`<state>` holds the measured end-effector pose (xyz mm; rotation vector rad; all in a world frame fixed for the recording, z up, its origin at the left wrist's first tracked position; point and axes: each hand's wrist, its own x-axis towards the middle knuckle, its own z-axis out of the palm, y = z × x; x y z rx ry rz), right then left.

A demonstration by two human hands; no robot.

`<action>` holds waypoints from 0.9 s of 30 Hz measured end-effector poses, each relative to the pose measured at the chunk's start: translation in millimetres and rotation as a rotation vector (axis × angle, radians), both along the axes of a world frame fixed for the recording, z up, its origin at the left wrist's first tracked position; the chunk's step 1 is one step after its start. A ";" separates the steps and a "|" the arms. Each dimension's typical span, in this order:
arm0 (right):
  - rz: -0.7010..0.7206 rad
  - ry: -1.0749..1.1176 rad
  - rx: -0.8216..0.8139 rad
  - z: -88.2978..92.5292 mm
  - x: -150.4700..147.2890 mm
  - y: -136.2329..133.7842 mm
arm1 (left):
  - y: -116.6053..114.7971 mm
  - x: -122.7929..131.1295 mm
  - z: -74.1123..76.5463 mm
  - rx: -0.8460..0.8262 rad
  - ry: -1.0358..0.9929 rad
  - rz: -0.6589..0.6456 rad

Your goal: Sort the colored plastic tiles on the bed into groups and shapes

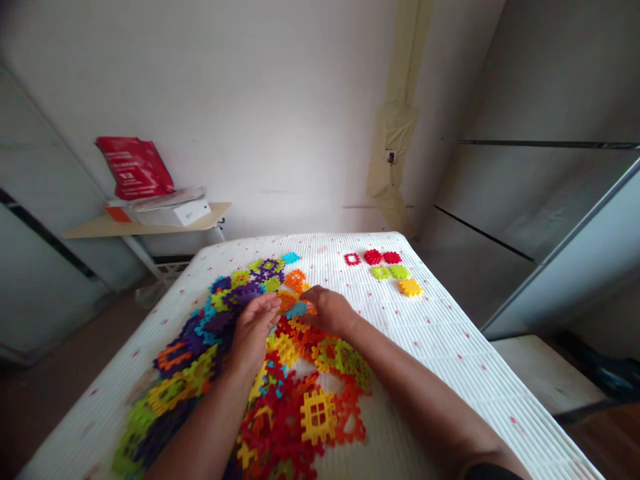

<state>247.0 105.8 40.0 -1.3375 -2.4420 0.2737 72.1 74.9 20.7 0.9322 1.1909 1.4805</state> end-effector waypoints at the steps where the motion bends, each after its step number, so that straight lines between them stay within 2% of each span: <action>1: 0.055 -0.015 0.025 -4.4 -8.3 -5.8 | 0.1 0.0 -0.5 0.007 -0.002 -0.002; 3: 0.127 -0.064 0.059 -12.0 -19.1 -11.2 | 0.3 0.0 -1.1 0.013 -0.005 -0.006; 6: 0.131 -0.108 0.066 -18.5 -20.8 -9.0 | 0.3 -0.3 -1.0 0.005 0.004 -0.016; 13: -0.008 -0.093 0.061 -17.1 -2.1 -4.8 | -2.4 -0.6 1.4 0.000 0.045 -0.043; 20: -0.071 -0.036 0.004 -13.9 13.4 0.2 | -1.6 -0.4 -0.7 -0.006 0.065 -0.053; 27: -0.274 -0.252 0.000 -9.9 31.1 3.6 | 0.2 -0.2 -1.7 -0.009 0.049 -0.045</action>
